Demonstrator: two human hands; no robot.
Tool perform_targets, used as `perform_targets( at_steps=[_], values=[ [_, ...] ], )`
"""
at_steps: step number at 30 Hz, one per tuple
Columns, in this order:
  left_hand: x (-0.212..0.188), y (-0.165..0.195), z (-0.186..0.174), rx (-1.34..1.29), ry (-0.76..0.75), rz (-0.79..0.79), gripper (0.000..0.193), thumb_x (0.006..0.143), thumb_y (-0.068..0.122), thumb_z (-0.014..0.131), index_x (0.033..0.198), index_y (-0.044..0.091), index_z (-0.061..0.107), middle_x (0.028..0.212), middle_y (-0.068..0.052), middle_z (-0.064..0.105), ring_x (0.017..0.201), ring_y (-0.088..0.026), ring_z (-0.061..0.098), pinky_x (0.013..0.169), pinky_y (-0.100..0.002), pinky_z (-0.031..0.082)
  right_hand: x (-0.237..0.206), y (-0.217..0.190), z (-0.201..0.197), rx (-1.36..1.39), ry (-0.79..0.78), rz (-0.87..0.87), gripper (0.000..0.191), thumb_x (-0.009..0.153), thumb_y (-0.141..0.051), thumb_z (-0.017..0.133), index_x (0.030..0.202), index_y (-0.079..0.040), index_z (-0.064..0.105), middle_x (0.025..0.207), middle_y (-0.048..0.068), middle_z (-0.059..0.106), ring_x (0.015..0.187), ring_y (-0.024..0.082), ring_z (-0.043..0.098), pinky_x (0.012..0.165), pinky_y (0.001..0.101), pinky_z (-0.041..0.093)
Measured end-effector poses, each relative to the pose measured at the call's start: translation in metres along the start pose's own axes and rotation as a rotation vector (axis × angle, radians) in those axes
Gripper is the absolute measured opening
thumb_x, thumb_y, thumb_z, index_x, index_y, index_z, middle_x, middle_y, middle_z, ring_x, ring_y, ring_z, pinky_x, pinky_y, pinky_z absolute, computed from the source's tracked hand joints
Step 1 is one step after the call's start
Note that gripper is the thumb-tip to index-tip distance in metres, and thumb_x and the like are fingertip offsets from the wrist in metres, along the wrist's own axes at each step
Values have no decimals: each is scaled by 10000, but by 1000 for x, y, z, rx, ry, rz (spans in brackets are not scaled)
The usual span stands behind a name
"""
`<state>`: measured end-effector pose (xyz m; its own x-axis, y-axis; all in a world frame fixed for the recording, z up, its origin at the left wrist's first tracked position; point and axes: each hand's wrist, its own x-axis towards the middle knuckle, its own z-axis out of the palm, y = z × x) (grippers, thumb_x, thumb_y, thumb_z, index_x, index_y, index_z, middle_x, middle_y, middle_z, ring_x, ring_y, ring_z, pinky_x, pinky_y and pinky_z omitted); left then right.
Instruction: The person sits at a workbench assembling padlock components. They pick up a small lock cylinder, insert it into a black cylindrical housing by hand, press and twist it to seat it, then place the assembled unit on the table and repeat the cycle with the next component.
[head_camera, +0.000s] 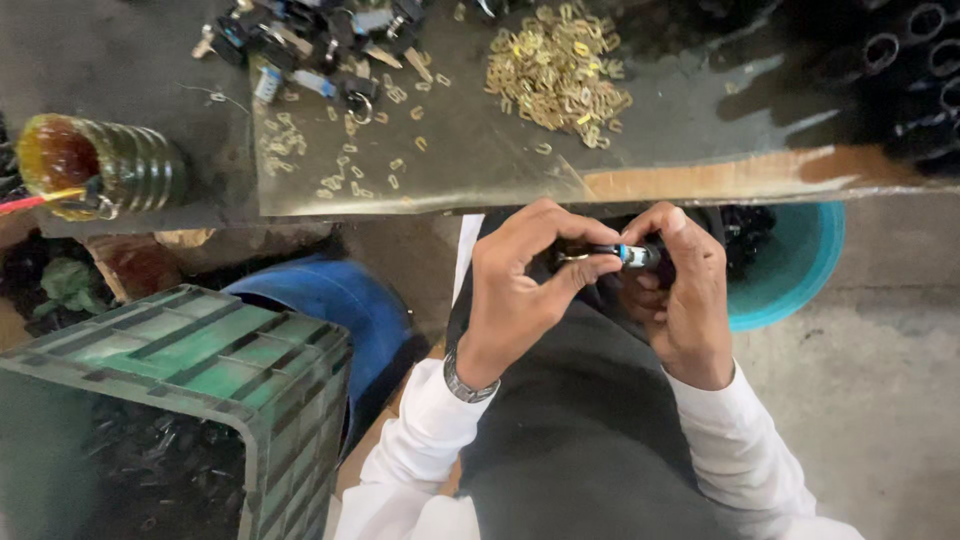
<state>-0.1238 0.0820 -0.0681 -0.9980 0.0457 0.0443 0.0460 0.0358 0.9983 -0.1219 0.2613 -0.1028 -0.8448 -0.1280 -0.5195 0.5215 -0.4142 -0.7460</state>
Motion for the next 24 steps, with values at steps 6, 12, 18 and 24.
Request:
perform_targets(
  at_steps=[6, 12, 18, 24],
  values=[
    [8, -9, -24, -396, 61, -236, 168, 942, -7, 760, 1091, -35, 686, 959, -38, 701, 803, -97, 671, 729, -234, 554, 11, -13, 32, -91, -29, -119, 438, 1083, -461, 509, 1000, -37, 575, 671, -24, 386, 496, 28, 269, 430, 212, 221],
    [20, -24, -51, -610, 201, -240, 186, 959, 45, 741, 1106, -20, 648, 940, -50, 684, 797, -121, 689, 692, -292, 594, 28, -24, 69, -283, -61, -301, 198, 1012, -201, 677, 1095, -22, 667, 714, -58, 443, 557, 15, 346, 491, 204, 271],
    [25, -31, -74, -578, 286, -205, 154, 966, 69, 737, 1058, -11, 643, 925, -52, 680, 773, -122, 699, 666, -304, 617, 44, -40, 95, -792, -140, -469, 321, 855, -64, 817, 1167, -25, 750, 817, -48, 596, 739, 15, 488, 653, 180, 383],
    [38, -32, -86, -514, 286, -197, 140, 961, 68, 742, 1027, -14, 650, 866, -65, 706, 735, -122, 707, 648, -293, 621, 59, -40, 112, -754, -169, -439, 198, 868, -66, 807, 1050, -8, 754, 861, -30, 685, 770, 8, 585, 672, 167, 463]
  ],
)
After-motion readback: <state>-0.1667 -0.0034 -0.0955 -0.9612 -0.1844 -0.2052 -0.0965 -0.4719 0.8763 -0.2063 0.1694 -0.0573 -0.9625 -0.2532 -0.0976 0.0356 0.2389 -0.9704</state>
